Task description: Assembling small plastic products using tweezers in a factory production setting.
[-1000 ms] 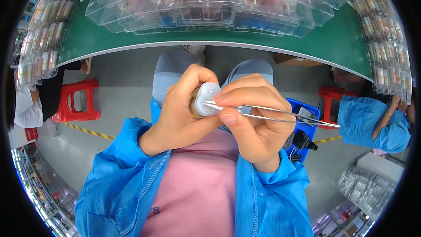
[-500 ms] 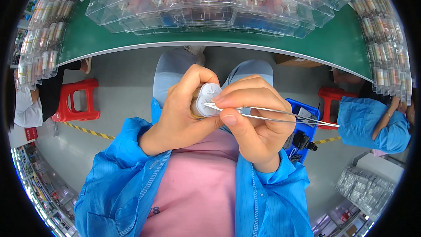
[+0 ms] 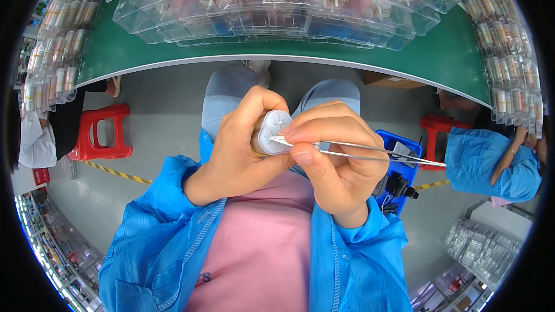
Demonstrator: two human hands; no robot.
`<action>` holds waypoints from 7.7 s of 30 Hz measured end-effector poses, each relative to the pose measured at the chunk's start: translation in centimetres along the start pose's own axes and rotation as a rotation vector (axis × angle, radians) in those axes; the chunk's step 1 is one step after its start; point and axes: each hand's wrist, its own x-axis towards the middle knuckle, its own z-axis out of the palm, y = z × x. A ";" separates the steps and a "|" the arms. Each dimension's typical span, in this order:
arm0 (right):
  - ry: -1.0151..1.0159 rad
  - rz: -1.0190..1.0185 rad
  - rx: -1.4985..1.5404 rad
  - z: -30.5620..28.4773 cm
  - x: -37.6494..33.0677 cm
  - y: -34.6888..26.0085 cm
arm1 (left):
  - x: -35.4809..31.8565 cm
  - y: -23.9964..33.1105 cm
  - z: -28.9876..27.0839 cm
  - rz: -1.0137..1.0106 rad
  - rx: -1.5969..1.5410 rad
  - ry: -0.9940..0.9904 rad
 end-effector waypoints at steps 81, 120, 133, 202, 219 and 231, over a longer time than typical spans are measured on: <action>0.127 0.109 0.135 -0.5 -0.1 -1.2 | 0.5 0.6 0.1 0.068 0.035 0.025; 0.107 0.175 0.165 0.0 -0.6 -0.4 | 0.2 0.3 -0.4 0.213 0.428 0.198; 0.532 -0.218 -0.002 -5.6 2.7 -0.6 | 0.3 2.1 -2.3 -0.012 0.057 0.003; 0.763 -0.134 0.084 -11.8 4.5 7.0 | 2.8 8.6 -7.6 0.197 -0.344 -0.053; -0.027 -0.060 0.059 0.8 2.0 -0.8 | 1.6 1.1 -1.3 0.150 0.099 0.090; -0.101 -0.021 0.035 0.4 2.8 -0.8 | 1.3 1.3 -1.3 0.116 -0.104 -0.048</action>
